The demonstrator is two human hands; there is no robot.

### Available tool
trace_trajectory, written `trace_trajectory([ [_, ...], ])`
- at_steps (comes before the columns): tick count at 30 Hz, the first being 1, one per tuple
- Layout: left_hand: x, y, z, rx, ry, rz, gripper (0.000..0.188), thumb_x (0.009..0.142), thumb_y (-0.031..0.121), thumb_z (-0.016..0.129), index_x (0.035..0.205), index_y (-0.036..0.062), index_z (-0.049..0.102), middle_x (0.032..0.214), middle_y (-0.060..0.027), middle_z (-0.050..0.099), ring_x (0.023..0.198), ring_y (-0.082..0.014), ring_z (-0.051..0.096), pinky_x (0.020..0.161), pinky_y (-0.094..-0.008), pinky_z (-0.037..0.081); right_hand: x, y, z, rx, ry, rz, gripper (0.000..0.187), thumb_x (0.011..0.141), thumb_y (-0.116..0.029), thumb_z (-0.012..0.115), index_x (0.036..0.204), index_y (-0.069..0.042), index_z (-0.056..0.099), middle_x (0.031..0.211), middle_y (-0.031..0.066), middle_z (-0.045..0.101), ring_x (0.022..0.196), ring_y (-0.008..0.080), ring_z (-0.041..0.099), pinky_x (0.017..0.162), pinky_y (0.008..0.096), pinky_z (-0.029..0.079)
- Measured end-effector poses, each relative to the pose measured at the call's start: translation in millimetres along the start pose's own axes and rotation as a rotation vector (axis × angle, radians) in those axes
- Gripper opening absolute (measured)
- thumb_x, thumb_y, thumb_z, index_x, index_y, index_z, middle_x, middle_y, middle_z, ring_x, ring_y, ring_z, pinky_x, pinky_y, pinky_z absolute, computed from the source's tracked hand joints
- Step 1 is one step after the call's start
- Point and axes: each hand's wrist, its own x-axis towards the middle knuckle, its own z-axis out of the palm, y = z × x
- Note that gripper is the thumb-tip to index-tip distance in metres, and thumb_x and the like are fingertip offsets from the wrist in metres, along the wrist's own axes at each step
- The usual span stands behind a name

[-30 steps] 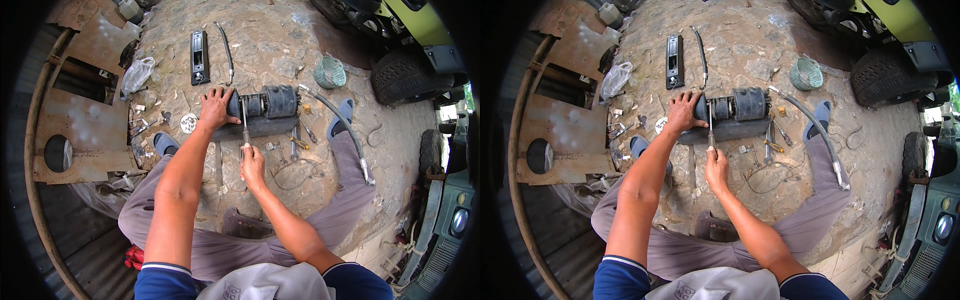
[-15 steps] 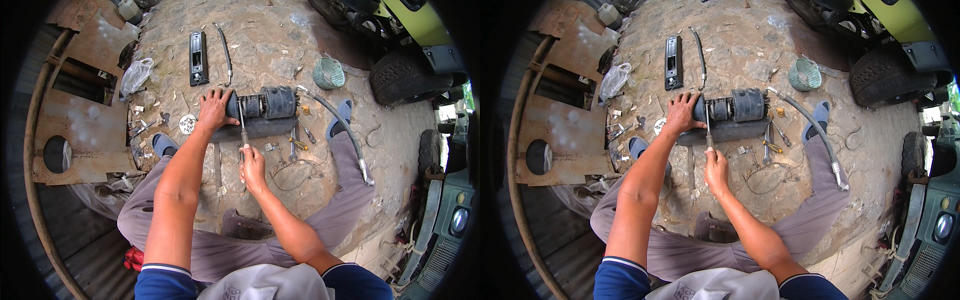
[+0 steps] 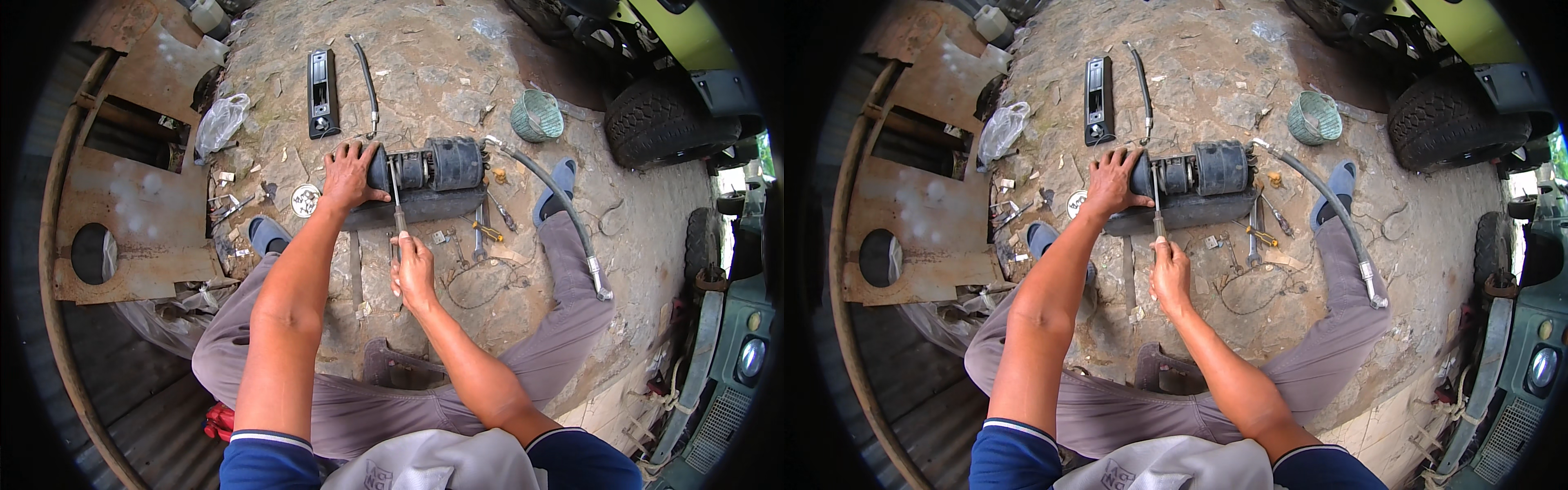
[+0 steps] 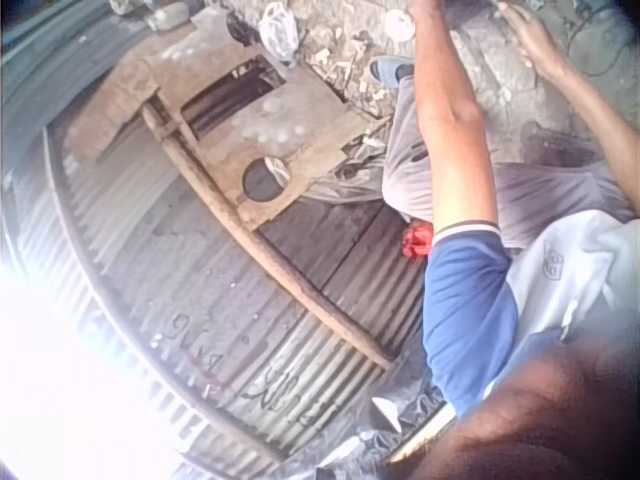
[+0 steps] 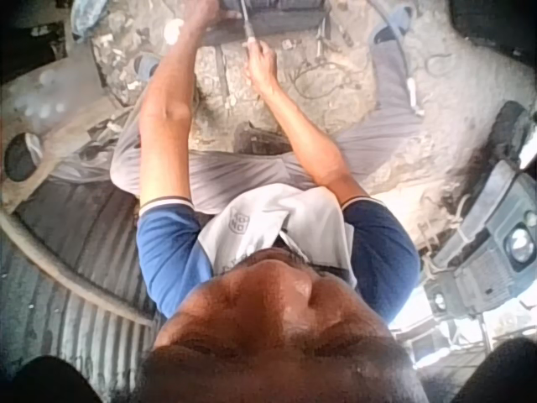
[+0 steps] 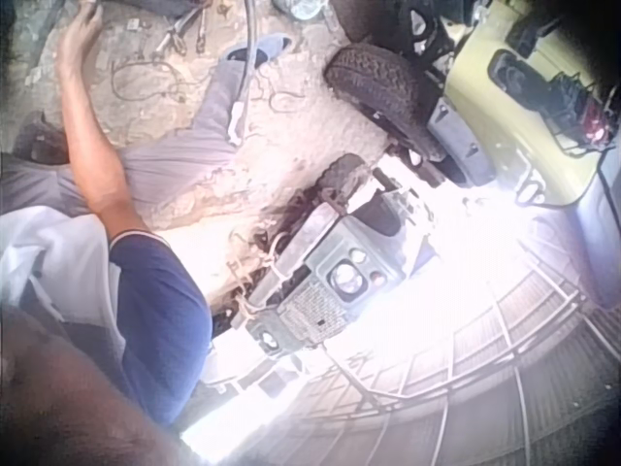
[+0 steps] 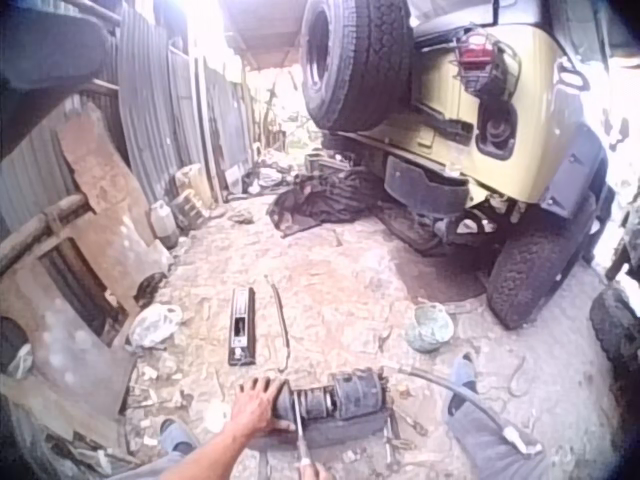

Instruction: The person disassembles a car blower motor assembly with a screwdriver and by hand, removing a connector and extracting the motor from the housing.

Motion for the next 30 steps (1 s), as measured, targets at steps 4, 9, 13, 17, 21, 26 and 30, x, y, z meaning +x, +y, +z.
trace_trajectory([
  [4,-1.0,0.0,-0.6,0.0,0.001,-0.002,0.118,0.047,0.057,0.089,0.148,0.0222,0.039,0.144,-0.0138,0.045,0.132,-0.0366,0.041,0.105,-0.054,0.033,-0.4,0.5,-0.3,0.01,0.003,-0.013,0.04,0.103,-0.041,0.048,0.109,-0.002,0.055,0.055,-0.0005,0.041,0.036,0.0066,0.034,0.029,0.0256,0.027],
  [9,-1.9,0.1,2.1,-0.004,0.057,0.003,0.118,0.044,0.054,0.09,0.146,0.0202,0.042,0.137,-0.0123,0.05,0.132,-0.0348,0.041,0.101,-0.0524,0.034,0.3,-0.6,-1.5,0.008,-0.004,-0.007,0.041,0.103,-0.041,0.048,0.109,-0.001,0.055,0.054,-0.0004,0.041,0.036,0.0069,0.034,0.029,0.0259,0.027],
  [13,-1.2,-0.8,4.1,-0.012,0.06,0.01,0.118,0.044,0.054,0.09,0.146,0.0202,0.042,0.137,-0.0123,0.05,0.132,-0.0351,0.041,0.101,-0.0519,0.034,0.0,-0.5,-1.3,0.005,-0.01,-0.013,0.041,0.103,-0.04,0.047,0.109,-0.001,0.055,0.054,-0.0001,0.042,0.035,0.0073,0.034,0.029,0.0263,0.027],
  [17,-1.8,0.3,2.5,-0.012,0.058,0.01,0.118,0.044,0.053,0.09,0.146,0.0202,0.042,0.137,-0.0123,0.05,0.131,-0.0353,0.041,0.1,-0.0516,0.035,-0.1,-0.1,-1.3,-0.005,-0.01,-0.021,0.042,0.103,-0.041,0.047,0.109,0.0,0.055,0.054,0.0002,0.041,0.035,0.0077,0.034,0.029,0.0264,0.028],
  [21,-2.3,-1.6,5.2,-0.005,0.076,0.014,0.117,0.044,0.053,0.09,0.146,0.0202,0.042,0.136,-0.0121,0.05,0.131,-0.0353,0.042,0.099,-0.0517,0.035,0.5,0.1,-1.8,-0.032,-0.008,-0.027,0.042,0.103,-0.041,0.047,0.109,0.0,0.055,0.055,0.0002,0.041,0.035,0.0078,0.034,0.029,0.0266,0.028],
  [26,-1.4,-1.8,5.5,-0.012,0.068,0.019,0.117,0.044,0.054,0.09,0.145,0.0194,0.042,0.136,-0.0116,0.05,0.131,-0.0347,0.041,0.098,-0.0518,0.036,-2.7,-8.1,-1.9,0.157,-0.055,0.102,0.039,0.102,-0.041,0.048,0.111,-0.003,0.055,0.058,-0.0018,0.04,0.039,0.0077,0.035,0.031,0.0263,0.028],
  [30,-2.3,-1.1,3.7,-0.009,0.061,0.019,0.117,0.044,0.054,0.09,0.145,0.019,0.042,0.135,-0.0113,0.05,0.131,-0.0342,0.041,0.098,-0.0525,0.035,2.6,-16.0,-18.2,0.553,-0.264,0.267,0.035,0.101,-0.039,0.05,0.109,-0.006,0.055,0.062,-0.0022,0.041,0.043,0.0084,0.036,0.034,0.0266,0.031],
])
